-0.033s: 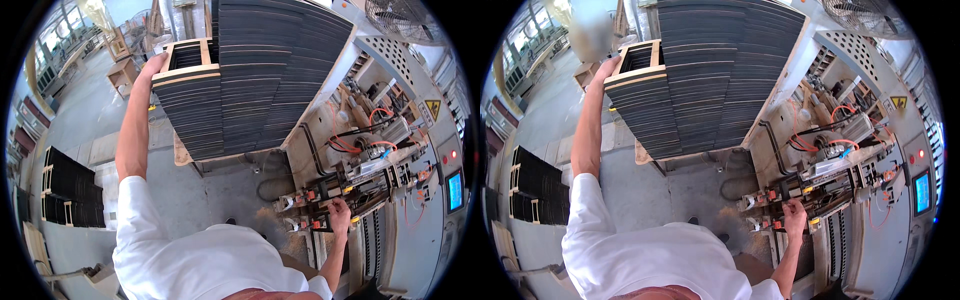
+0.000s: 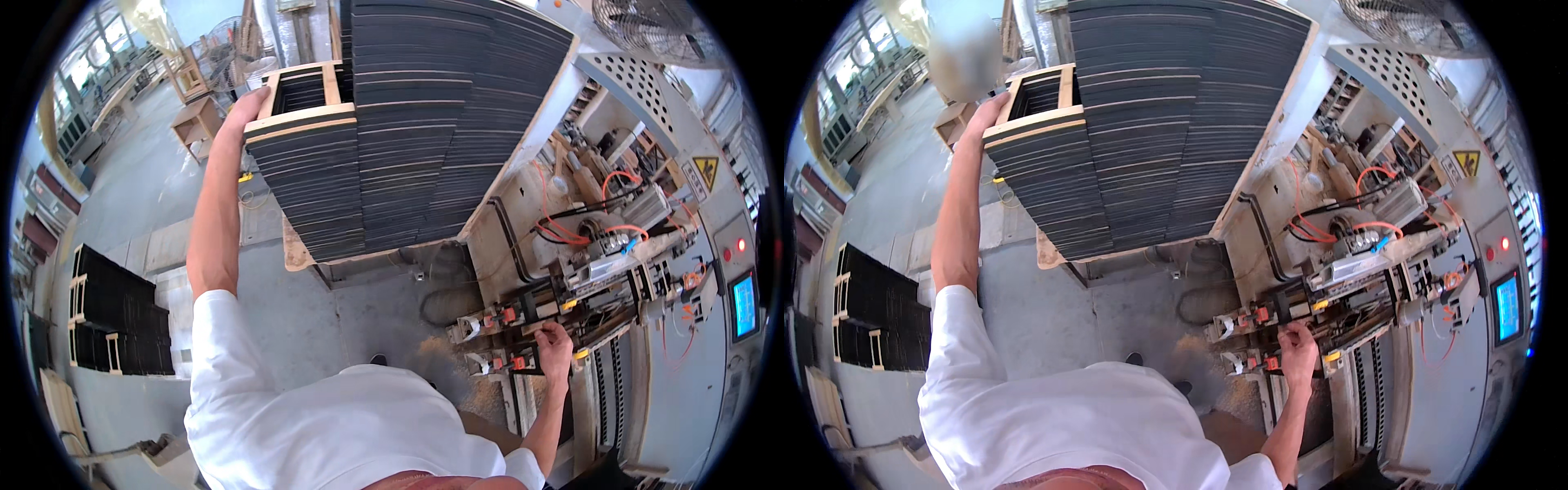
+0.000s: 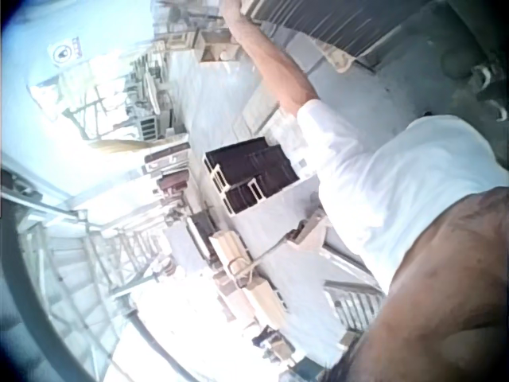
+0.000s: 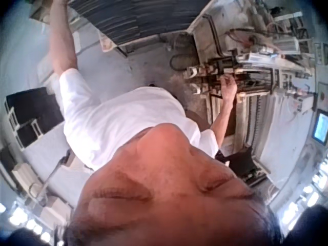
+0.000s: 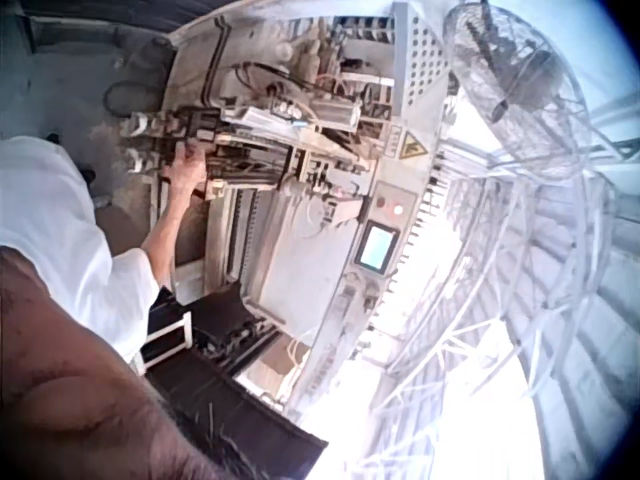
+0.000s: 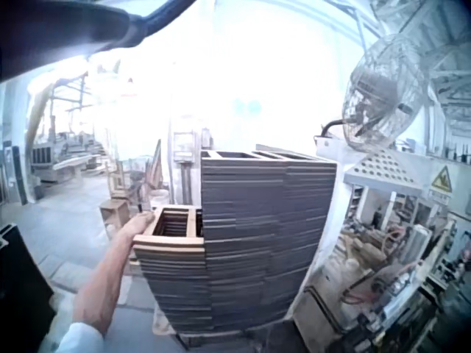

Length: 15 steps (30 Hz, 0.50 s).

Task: The person repeatedly places small wooden frames onto a machine, activates it to process the frames, and then removes them. The person handles the frames one at a time, placing them on a conveyor belt after processing.

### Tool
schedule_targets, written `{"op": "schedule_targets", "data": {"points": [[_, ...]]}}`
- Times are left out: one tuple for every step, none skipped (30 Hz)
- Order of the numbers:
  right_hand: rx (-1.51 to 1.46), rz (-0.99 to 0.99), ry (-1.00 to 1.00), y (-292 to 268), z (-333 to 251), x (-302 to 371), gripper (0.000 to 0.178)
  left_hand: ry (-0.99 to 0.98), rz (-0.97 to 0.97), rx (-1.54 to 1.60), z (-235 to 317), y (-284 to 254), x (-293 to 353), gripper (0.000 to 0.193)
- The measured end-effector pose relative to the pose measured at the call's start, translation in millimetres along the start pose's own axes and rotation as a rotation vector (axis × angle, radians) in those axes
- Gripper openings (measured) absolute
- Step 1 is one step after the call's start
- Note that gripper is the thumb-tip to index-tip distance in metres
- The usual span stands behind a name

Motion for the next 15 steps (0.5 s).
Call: {"op": "schedule_targets", "data": {"points": [[0.026, 0.003, 0.011, -1.8, 2.7, 6.2, 0.024, -0.033, -0.042, 0.125, 6.5, 24.6, 21.0, 0.042], [0.028, -0.022, -0.011, 2.8, 0.0, 5.9, 0.024, -0.028, -0.059, 0.138, 3.3, 1.8, 20.3, 0.043], [0.024, -0.034, -0.003, 3.1, -2.4, 5.8, 0.026, 0.018, -0.041, 0.139, 7.2, 0.0, 23.5, 0.042], [0.036, -0.059, 0.042, -0.3, -14.2, 11.8, 0.028, 0.063, -0.022, 0.142, 9.2, 0.2, 27.4, 0.042], [0.035, -0.057, 0.043, -1.4, -7.1, 16.6, 0.028, 0.023, -0.013, 0.1, 8.0, 0.9, 30.2, 0.042], [0.039, -0.056, 0.036, -6.4, -2.2, 18.9, 0.029, 0.05, -0.05, 0.086, 10.8, 5.3, 31.4, 0.041], [0.045, -0.047, 0.047, -10.7, 2.5, 23.1, 0.029, 0.076, -0.087, 0.072, 12.1, 8.6, 31.4, 0.041], [0.051, -0.038, 0.06, -15.4, 7.8, 27.1, 0.029, 0.102, -0.125, 0.06, 13.1, 12.0, 30.9, 0.04], [0.059, -0.026, 0.075, -21.0, 12.5, 31.0, 0.029, 0.086, -0.122, 0.026, 13.1, 12.3, 29.8, 0.04], [0.069, -0.035, 0.06, -27.5, 18.0, 36.1, 0.029, 0.1, -0.105, -0.007, 4.7, 11.3, 19.4, 0.04], [0.068, -0.044, 0.05, -30.3, 29.1, 38.3, 0.029, -0.097, -0.143, 0.098, -16.0, 5.6, 5.0, 0.044], [0.082, -0.038, 0.056, -41.8, 35.1, 47.3, 0.03, -0.13, -0.157, 0.178, -32.6, 2.6, -10.6, 0.043], [0.102, -0.049, 0.061, -47.5, 32.4, 53.0, 0.03, -0.11, -0.138, 0.278, -52.1, -25.4, -19.7, 0.043], [0.122, -0.052, 0.077, -54.7, 26.7, 57.1, 0.031, -0.062, -0.117, 0.397, -68.8, -53.2, -30.3, 0.043], [0.137, -0.044, 0.074, -63.2, 30.7, 62.7, 0.031, -0.004, -0.081, 0.508, -83.1, -80.2, -35.6, 0.044]]}}
Point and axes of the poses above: each hand's wrist, its own x-axis away from the middle knuckle, its own y-axis out of the palm, z = x × y, the point moved 6 cm from there along -x, towards the middle knuckle, and after that the axes turned 3 degrees about x, right-handed, at the moved point
